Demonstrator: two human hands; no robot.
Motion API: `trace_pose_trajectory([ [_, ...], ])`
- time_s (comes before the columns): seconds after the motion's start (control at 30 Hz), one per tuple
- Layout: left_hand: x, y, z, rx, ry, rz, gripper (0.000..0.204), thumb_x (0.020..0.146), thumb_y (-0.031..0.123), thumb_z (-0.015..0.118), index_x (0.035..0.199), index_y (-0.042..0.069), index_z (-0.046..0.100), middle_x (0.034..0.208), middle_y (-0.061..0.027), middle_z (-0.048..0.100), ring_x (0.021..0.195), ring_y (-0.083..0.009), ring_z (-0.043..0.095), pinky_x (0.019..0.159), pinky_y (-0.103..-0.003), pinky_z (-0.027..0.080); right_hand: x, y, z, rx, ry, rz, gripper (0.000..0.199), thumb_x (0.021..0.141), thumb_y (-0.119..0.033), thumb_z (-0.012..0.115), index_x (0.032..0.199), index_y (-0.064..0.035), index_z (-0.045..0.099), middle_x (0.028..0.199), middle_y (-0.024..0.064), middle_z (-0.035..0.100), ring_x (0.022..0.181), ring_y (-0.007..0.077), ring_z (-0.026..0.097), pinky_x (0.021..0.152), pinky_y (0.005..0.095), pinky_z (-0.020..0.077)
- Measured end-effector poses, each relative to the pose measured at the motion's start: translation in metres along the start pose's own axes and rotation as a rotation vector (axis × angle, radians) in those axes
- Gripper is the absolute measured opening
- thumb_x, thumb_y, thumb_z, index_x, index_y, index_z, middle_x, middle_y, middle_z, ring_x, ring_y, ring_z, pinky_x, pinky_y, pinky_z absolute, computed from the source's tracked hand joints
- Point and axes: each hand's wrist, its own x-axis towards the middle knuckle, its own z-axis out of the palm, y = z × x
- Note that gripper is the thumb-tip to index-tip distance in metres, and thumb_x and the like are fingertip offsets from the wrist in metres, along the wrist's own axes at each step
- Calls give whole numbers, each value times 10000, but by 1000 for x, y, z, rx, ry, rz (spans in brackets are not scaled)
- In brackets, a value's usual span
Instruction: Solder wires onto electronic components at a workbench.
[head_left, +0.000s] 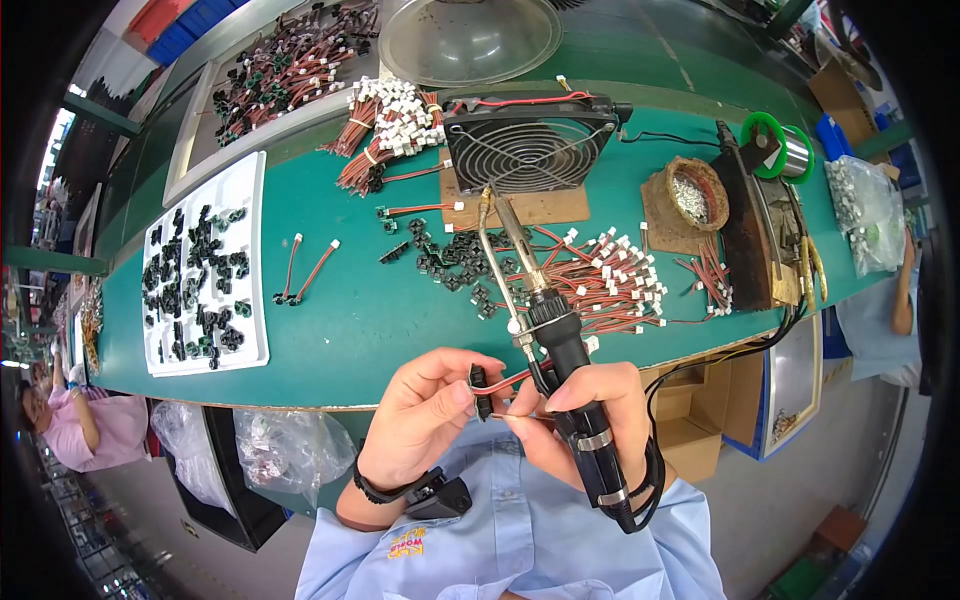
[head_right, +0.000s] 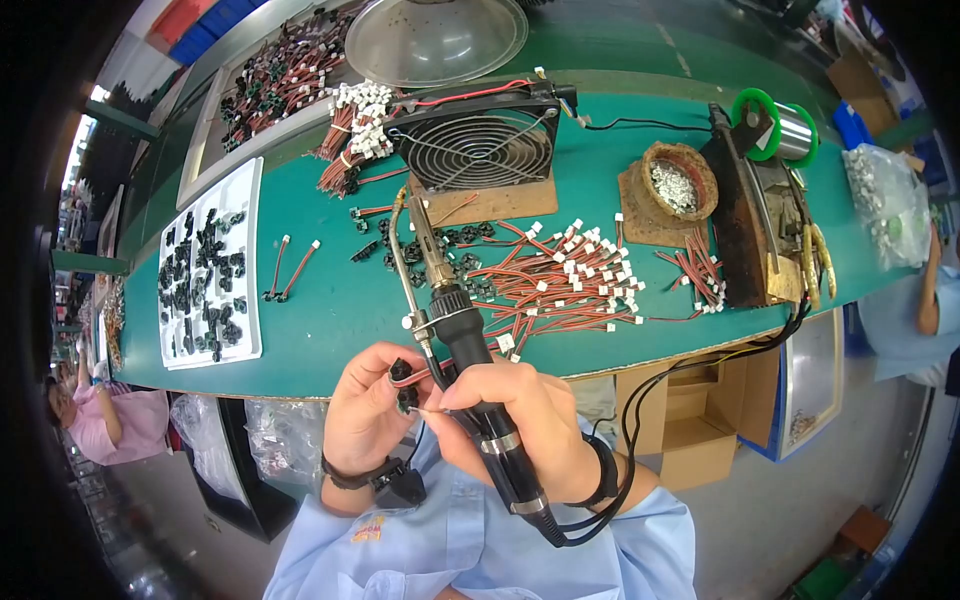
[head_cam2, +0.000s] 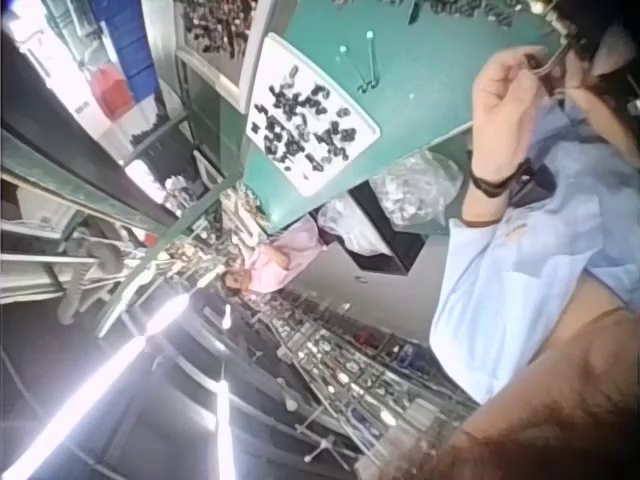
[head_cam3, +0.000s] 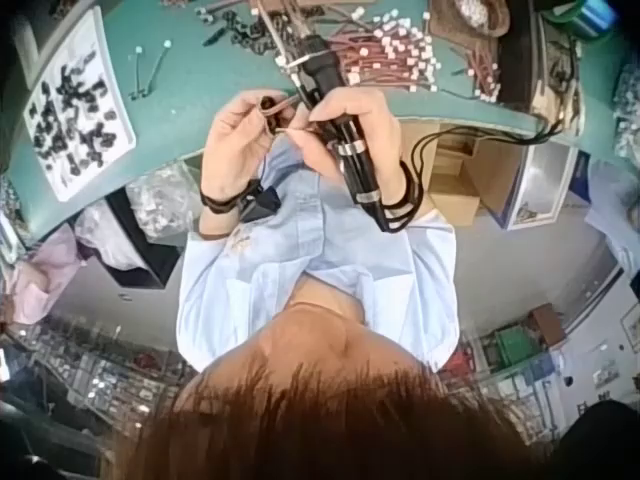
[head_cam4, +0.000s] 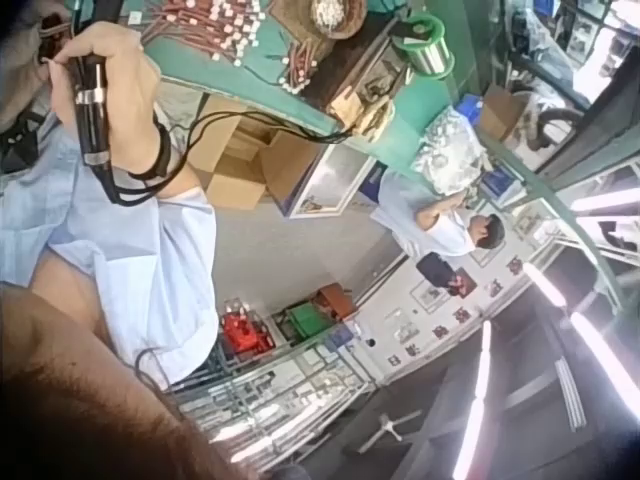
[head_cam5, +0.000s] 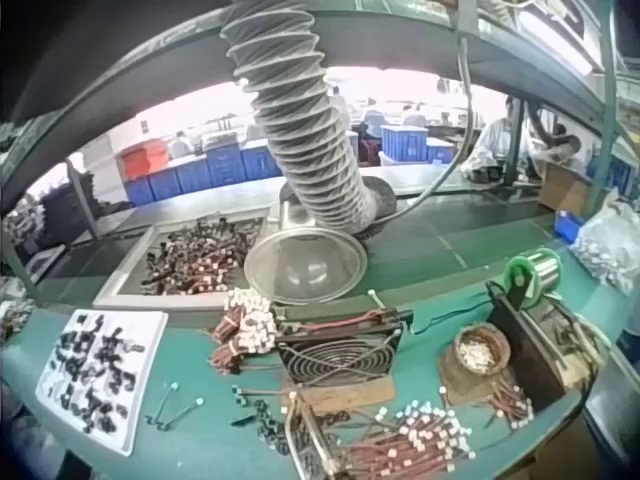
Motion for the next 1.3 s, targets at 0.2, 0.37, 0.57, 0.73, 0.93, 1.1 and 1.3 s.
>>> trace_pose_trajectory([
  [0.2, 0, -4, -5, -184, -39, -28, 282, 915, 152, 565, 1137, -21, 551, 1108, -105, 610, 1031, -171, 575, 888, -315, 443, 6, -1, 5, 65, -29, -32, 450, 743, 99, 679, 1042, -70, 388, 826, 156, 622, 715, 166, 635, 638, 304, 527],
  [0.37, 0, -3, -5, -227, -48, -49, 285, 917, 148, 561, 1146, -20, 542, 1118, -104, 607, 1046, -172, 572, 904, -315, 441, 7, 2, 8, 89, -12, -52, 446, 741, 101, 677, 1041, -74, 398, 813, 158, 628, 703, 191, 647, 630, 321, 533],
  [0.57, 0, -3, -5, -232, -60, -42, 288, 919, 143, 556, 1154, -23, 534, 1124, -110, 604, 1060, -181, 571, 912, -313, 442, 9, -1, 5, 24, -13, -87, 422, 734, 82, 693, 1015, -58, 409, 788, 147, 638, 684, 203, 657, 638, 319, 533],
  [0.73, 1, -3, -3, -197, -58, -25, 297, 920, 141, 553, 1158, -35, 528, 1125, -120, 602, 1066, -189, 571, 912, -312, 444, 8, 2, 5, 5, -5, -95, 421, 726, 78, 700, 1003, -51, 411, 774, 143, 642, 685, 201, 661, 642, 315, 534],
  [0.93, 1, -2, 1, -157, -40, -8, 308, 918, 135, 556, 1164, -48, 525, 1114, -126, 604, 1060, -185, 571, 910, -311, 444, 5, 8, 10, 119, 115, -125, 381, 663, 87, 713, 979, 2, 518, 829, 93, 620, 654, 226, 630, 570, 291, 499],
  [1.1, 1, -3, 1, -102, -16, 9, 312, 909, 128, 568, 1163, -50, 530, 1102, -124, 606, 1042, -178, 572, 905, -309, 442, 9, 2, 1, 49, 2, -62, 433, 718, 85, 705, 994, -49, 400, 775, 140, 635, 700, 195, 665, 642, 315, 536],
  [1.3, 1, -3, 1, -99, -7, 0, 314, 900, 126, 582, 1157, -49, 534, 1096, -119, 608, 1033, -176, 571, 898, -307, 440, 9, 1, 0, 40, 18, -43, 434, 718, 76, 714, 994, -48, 403, 783, 128, 641, 716, 185, 670, 643, 304, 536],
])
